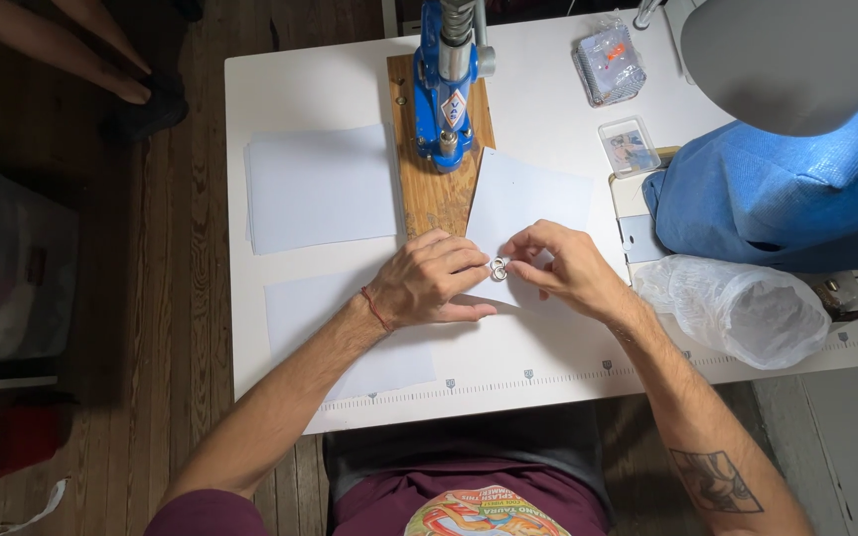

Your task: Using a manual hand press to punch holes and set metal eyelets into paper sheets, followed by folding and marking.

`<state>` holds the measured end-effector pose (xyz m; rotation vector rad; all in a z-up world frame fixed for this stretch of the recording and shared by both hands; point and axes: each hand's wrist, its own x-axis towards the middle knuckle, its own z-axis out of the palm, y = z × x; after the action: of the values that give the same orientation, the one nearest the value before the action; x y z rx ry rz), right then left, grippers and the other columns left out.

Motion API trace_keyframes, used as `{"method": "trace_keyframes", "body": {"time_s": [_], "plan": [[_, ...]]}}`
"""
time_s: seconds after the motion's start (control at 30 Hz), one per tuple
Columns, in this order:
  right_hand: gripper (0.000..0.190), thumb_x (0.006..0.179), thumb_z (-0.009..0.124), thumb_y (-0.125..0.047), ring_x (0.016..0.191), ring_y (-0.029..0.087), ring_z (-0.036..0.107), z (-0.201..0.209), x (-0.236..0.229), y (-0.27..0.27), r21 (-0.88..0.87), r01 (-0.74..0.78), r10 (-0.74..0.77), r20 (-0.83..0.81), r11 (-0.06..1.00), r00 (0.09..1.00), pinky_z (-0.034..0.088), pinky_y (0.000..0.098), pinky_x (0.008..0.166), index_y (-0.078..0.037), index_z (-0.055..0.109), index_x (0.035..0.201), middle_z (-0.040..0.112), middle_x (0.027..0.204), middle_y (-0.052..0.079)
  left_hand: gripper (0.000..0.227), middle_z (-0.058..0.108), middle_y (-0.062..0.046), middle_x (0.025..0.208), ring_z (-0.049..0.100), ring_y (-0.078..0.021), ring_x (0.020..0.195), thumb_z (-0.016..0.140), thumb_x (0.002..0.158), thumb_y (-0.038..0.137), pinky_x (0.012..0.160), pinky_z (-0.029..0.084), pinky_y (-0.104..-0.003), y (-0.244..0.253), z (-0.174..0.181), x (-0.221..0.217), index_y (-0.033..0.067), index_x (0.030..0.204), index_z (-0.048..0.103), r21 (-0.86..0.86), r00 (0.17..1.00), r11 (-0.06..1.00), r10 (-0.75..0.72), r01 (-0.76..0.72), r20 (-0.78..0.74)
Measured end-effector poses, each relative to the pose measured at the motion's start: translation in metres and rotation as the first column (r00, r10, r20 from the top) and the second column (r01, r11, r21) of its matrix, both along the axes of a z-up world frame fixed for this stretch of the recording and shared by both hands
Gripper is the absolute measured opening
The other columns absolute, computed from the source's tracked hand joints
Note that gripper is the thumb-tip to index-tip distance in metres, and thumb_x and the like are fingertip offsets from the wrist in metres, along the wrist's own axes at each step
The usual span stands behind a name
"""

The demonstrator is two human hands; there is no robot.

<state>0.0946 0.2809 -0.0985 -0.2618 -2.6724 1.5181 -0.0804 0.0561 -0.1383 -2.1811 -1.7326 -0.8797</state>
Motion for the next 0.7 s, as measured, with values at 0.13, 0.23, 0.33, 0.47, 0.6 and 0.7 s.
{"method": "trace_keyframes", "body": {"time_s": [0.13,0.23,0.33,0.47,0.6,0.7], "plan": [[0.023,0.103,0.084,-0.005,0.089,0.026,0.078,0.004,0.003,-0.001,-0.023,-0.007,0.006,-0.046,1.0,0.999,0.072,0.0352,0.053,0.0,0.083,0.125,0.074,0.096,0.017,0.034,0.08,-0.009,0.115,0.08,-0.0255,0.115,0.082,0.111,0.044,0.094,0.062,-0.04,0.005,-0.013,0.003,0.0102,0.113,0.082,0.025,0.999,0.998,0.049,-0.049,0.025],[0.026,0.098,0.088,-0.004,0.091,0.025,0.081,-0.004,0.006,0.001,0.05,-0.045,0.048,-0.07,0.998,0.996,0.072,0.0337,0.052,-0.001,0.083,0.124,0.074,0.098,0.016,0.025,0.08,-0.007,0.117,0.079,-0.0243,0.115,0.082,0.112,0.036,0.093,0.061,-0.04,0.009,-0.016,0.004,0.0116,0.117,0.081,0.043,0.994,0.994,0.101,-0.103,0.045],[0.025,0.097,0.09,-0.002,0.091,0.023,0.083,-0.015,0.009,-0.006,0.157,-0.055,0.069,-0.086,0.986,0.994,0.072,0.0311,0.052,-0.001,0.084,0.121,0.074,0.1,0.014,0.016,0.081,-0.004,0.114,0.078,-0.0213,0.112,0.082,0.112,0.029,0.092,0.06,-0.038,0.011,-0.015,0.004,0.0136,0.116,0.083,0.039,0.993,0.994,0.103,-0.105,0.053],[0.014,0.103,0.082,0.001,0.083,0.028,0.084,-0.024,0.006,-0.01,0.33,-0.03,0.088,-0.164,0.944,0.983,0.071,0.0365,0.049,0.0,0.085,0.116,0.075,0.1,0.017,0.011,0.081,-0.002,0.111,0.078,-0.0199,0.108,0.077,0.116,0.022,0.089,0.059,-0.036,0.015,-0.018,0.002,0.0135,0.111,0.084,0.06,0.994,0.992,0.111,-0.111,0.001],[0.009,0.107,0.08,-0.001,0.07,0.019,0.08,-0.032,0.005,-0.006,0.156,0.007,0.023,-0.191,0.988,0.981,0.066,0.0294,0.046,0.0,0.084,0.115,0.074,0.094,0.013,0.008,0.082,-0.001,0.11,0.078,-0.0183,0.108,0.079,0.115,0.021,0.09,0.06,-0.036,0.017,-0.011,0.006,0.0146,0.112,0.084,0.049,0.991,0.99,0.129,-0.131,0.04],[0.009,0.108,0.082,-0.005,0.075,0.02,0.078,-0.026,0.008,-0.009,-0.056,0.06,-0.071,-0.203,0.997,0.977,0.067,0.0319,0.044,-0.001,0.086,0.114,0.07,0.092,0.011,0.009,0.082,-0.001,0.112,0.079,-0.0196,0.11,0.08,0.115,0.022,0.089,0.061,-0.036,0.016,-0.002,0.012,0.0147,0.114,0.084,0.014,0.973,0.987,0.155,-0.16,0.174]]}}
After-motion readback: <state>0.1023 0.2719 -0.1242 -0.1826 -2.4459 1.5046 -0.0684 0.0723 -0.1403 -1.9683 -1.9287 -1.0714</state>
